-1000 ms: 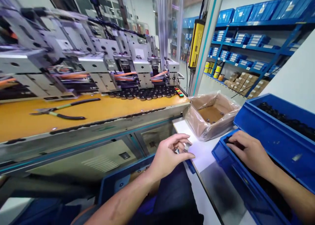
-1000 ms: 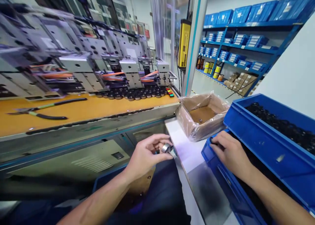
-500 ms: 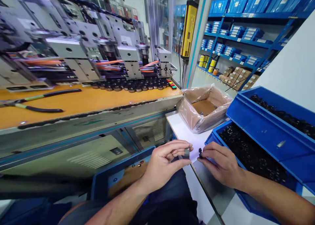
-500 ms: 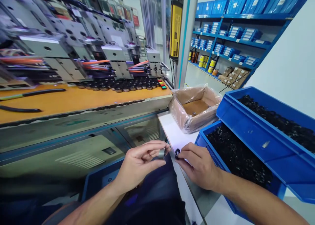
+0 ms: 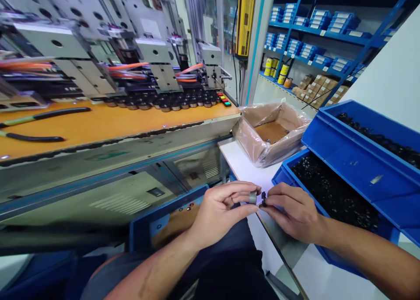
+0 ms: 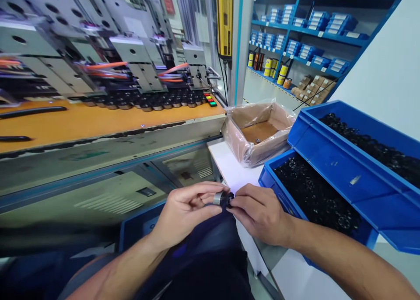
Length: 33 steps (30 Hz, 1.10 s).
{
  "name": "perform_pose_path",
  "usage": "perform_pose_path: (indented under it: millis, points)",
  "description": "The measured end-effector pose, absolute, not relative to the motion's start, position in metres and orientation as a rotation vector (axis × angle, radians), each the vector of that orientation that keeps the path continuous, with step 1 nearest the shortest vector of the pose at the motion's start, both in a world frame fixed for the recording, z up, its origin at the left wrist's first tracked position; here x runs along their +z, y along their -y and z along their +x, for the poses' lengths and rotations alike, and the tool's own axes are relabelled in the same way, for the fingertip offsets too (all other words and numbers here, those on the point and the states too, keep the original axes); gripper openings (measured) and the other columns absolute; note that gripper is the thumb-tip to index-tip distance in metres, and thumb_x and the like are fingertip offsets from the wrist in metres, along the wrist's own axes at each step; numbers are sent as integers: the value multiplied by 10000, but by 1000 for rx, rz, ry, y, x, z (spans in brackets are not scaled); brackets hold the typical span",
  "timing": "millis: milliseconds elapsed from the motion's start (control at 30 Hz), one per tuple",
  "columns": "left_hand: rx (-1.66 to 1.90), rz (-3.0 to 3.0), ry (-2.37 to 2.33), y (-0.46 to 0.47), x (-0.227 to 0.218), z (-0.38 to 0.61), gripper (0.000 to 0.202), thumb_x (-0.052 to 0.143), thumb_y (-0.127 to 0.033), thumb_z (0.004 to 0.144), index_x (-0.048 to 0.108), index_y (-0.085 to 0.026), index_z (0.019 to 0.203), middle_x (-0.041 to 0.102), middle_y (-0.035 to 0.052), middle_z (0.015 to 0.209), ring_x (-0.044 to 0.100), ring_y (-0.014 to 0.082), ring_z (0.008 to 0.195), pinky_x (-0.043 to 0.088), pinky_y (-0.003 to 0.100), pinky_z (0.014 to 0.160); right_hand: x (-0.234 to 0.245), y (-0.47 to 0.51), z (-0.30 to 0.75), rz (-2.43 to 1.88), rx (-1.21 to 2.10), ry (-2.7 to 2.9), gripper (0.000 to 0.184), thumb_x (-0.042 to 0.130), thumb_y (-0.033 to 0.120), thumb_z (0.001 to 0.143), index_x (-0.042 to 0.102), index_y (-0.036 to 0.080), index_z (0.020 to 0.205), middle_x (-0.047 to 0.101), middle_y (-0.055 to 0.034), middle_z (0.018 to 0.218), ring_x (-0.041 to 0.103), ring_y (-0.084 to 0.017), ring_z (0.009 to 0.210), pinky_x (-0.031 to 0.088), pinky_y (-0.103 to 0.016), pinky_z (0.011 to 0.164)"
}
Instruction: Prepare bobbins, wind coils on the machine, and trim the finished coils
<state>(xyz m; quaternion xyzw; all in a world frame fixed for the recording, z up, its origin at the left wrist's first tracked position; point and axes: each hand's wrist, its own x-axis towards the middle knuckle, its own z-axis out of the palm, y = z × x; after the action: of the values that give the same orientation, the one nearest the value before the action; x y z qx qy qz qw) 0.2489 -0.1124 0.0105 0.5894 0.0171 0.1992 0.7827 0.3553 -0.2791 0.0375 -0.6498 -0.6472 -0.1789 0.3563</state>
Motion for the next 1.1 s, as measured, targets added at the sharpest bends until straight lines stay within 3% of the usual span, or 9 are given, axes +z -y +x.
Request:
perform_pose_path:
  millis: [133,333,567,1100]
  points:
    - [408,1280,-6,118,11,252,362,827,-43,646,799,-232,953,803,22,893,742,122,755,600,158,734,40,277,353,-1653,-463,1676,43,581,145,938,620,163,944,678,-52,802,664,-132,751,570,-225,666]
    - [397,1223,1,123,8,253,421,847,-21,604,793,-238,962,802,8,852,742,128,748,597,179,748,41,279,352,-1628,-487,1687,82,586,83,908,616,140,958,682,-68,820,665,-142,779,570,-233,688]
    - [379,1188,-18,123,12,249,425,858,-1,569,796,-209,934,804,12,820,744,125,741,592,163,736,46,284,357,-1644,-539,1750,181,602,80,902,633,109,1077,649,-130,990,661,-146,819,584,-253,698]
    - [335,1069,40,128,20,248,447,810,86,566,798,-206,904,805,-9,806,743,90,720,578,107,695,47,285,355,-1604,-584,1791,184,611,132,919,629,61,1087,671,-156,966,661,-189,879,594,-296,717]
